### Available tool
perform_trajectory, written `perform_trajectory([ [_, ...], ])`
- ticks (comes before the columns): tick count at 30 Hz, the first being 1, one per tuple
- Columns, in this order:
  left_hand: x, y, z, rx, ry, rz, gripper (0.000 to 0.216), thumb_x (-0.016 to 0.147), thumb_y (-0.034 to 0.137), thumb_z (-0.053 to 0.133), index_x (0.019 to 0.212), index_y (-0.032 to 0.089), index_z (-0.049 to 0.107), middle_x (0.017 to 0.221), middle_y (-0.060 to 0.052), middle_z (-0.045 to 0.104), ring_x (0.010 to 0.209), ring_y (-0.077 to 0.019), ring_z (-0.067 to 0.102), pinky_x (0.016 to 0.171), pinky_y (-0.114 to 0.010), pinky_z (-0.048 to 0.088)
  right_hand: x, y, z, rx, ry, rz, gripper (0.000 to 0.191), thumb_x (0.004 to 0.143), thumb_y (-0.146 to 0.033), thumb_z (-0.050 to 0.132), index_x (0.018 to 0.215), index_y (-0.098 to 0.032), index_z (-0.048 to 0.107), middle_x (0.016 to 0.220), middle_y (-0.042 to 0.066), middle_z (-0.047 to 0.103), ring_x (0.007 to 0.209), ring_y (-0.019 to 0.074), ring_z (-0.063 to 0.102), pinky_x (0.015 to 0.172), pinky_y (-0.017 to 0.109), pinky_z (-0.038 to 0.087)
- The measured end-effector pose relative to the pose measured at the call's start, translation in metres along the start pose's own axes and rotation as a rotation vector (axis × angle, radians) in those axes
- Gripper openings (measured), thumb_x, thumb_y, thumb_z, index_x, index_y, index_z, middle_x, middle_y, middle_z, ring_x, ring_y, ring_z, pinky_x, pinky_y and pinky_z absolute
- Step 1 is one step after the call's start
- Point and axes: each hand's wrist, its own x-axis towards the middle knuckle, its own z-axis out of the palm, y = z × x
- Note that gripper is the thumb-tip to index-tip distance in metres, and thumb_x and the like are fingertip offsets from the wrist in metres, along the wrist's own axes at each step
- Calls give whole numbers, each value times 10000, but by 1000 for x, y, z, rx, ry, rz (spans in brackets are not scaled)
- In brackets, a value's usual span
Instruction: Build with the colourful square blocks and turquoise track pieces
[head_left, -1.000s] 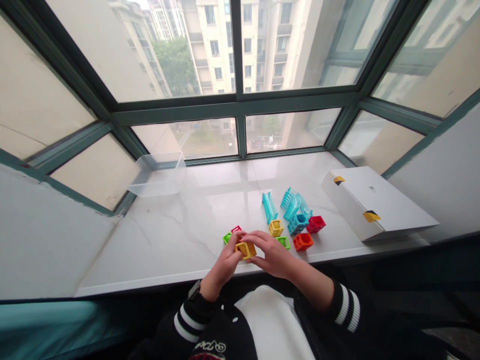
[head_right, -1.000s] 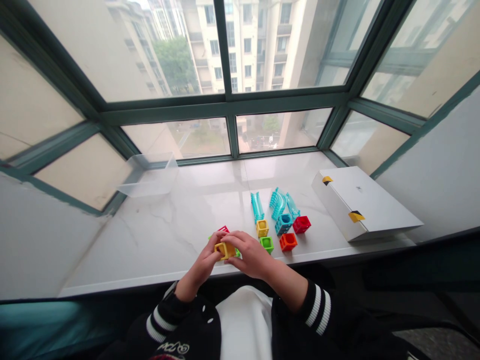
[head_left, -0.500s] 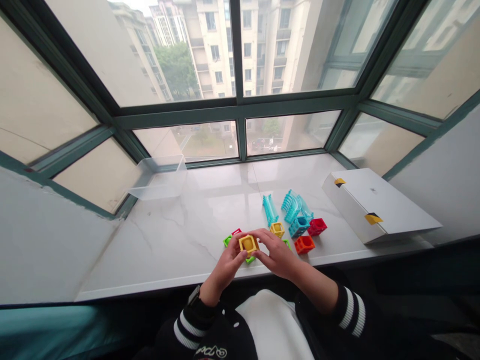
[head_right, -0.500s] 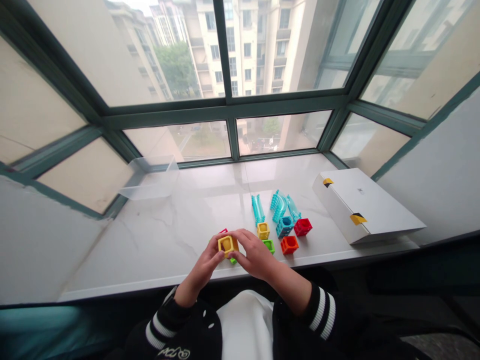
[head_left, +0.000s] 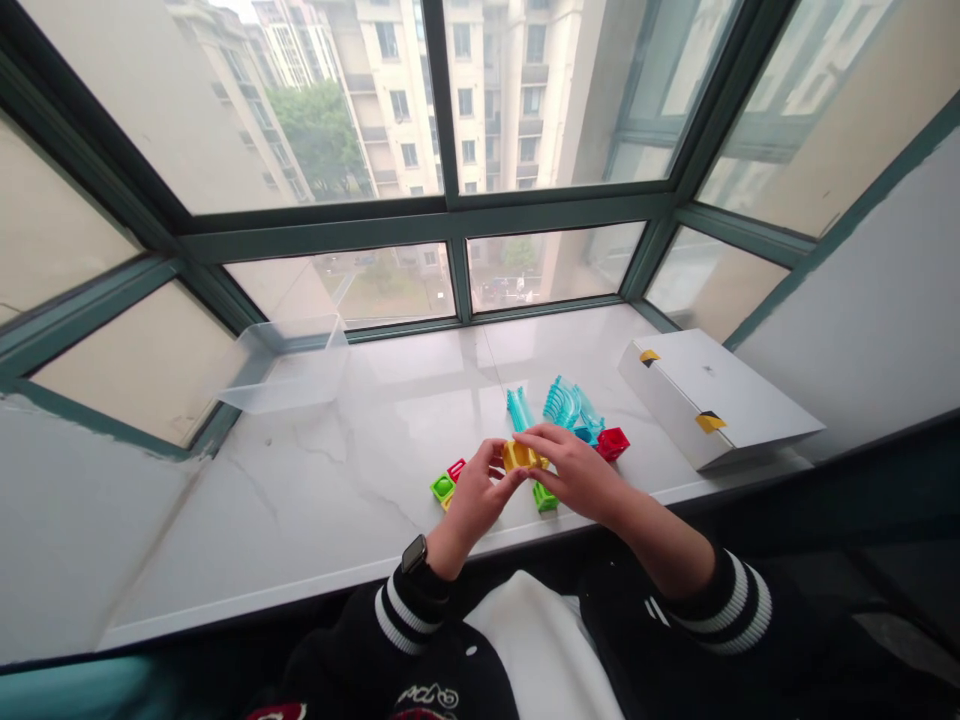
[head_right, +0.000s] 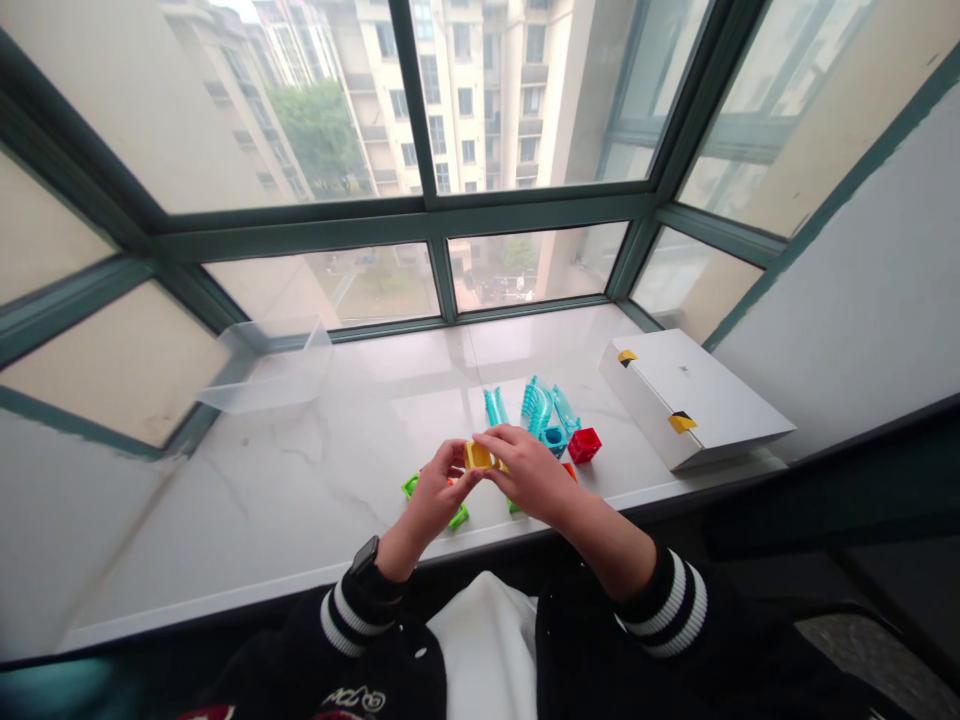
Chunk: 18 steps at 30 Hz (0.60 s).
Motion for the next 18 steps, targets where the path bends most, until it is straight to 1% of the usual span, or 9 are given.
perform_trajectory([
  [2,7,1,5,13,12,18,432,935,559,720,1199,239,602,1146,-63,710,989,-210,703,852,-357,578,6,3,-7,-43,-27,18,421,959,-194,677,1377,-238,648,1284,116,686,1168,278,681,1027,446,578],
  [4,12,-4,7,21,5,45,446,937,544,726,1242,246,597,1162,-67,708,997,-214,706,863,-365,587,9,7,-12,-68,-39,37,402,940,-201,701,1338,-240,663,1255,108,696,1137,270,693,998,423,584],
  [6,16,-14,7,14,-12,88,484,963,514,703,1349,263,551,1218,-77,697,1000,-207,708,890,-377,594,9,15,-15,-75,-32,73,384,923,-208,710,1303,-243,667,1241,100,703,1127,265,696,988,412,581],
  [8,19,-28,7,10,-32,132,510,1002,470,654,1442,279,481,1291,-93,676,1003,-197,708,922,-392,596,7,26,-19,-80,11,132,386,908,-194,694,1289,-240,656,1250,97,704,1139,266,693,992,416,576],
  [9,22,-36,7,26,-38,147,499,1014,446,637,1454,281,469,1317,-98,668,1002,-193,708,932,-400,595,6,31,-22,-88,40,162,396,900,-183,682,1290,-239,647,1261,97,702,1155,269,688,1000,425,573],
  [11,28,-54,9,111,-33,142,460,1001,398,656,1417,275,502,1313,-97,674,1008,-203,705,932,-414,599,2,42,-27,-108,83,197,406,887,-173,665,1287,-238,635,1279,100,692,1183,278,675,1018,448,565],
  [13,36,-71,14,236,-27,142,466,942,355,734,1360,262,549,1291,-93,685,1040,-233,701,938,-439,599,-1,49,-30,-125,96,205,390,886,-187,666,1271,-241,635,1285,100,675,1185,282,668,1025,459,563],
  [16,48,-92,26,396,-46,167,534,848,331,837,1310,236,588,1294,-106,688,1100,-279,696,1003,-497,580,-5,57,-29,-149,106,206,366,891,-210,680,1253,-252,651,1268,96,654,1172,283,658,1037,465,560],
  [18,54,-102,33,443,-59,168,563,824,321,858,1312,228,594,1301,-112,690,1111,-288,700,1014,-503,579,-7,61,-26,-170,117,206,375,885,-194,685,1253,-262,663,1237,91,655,1167,287,649,1051,477,551],
])
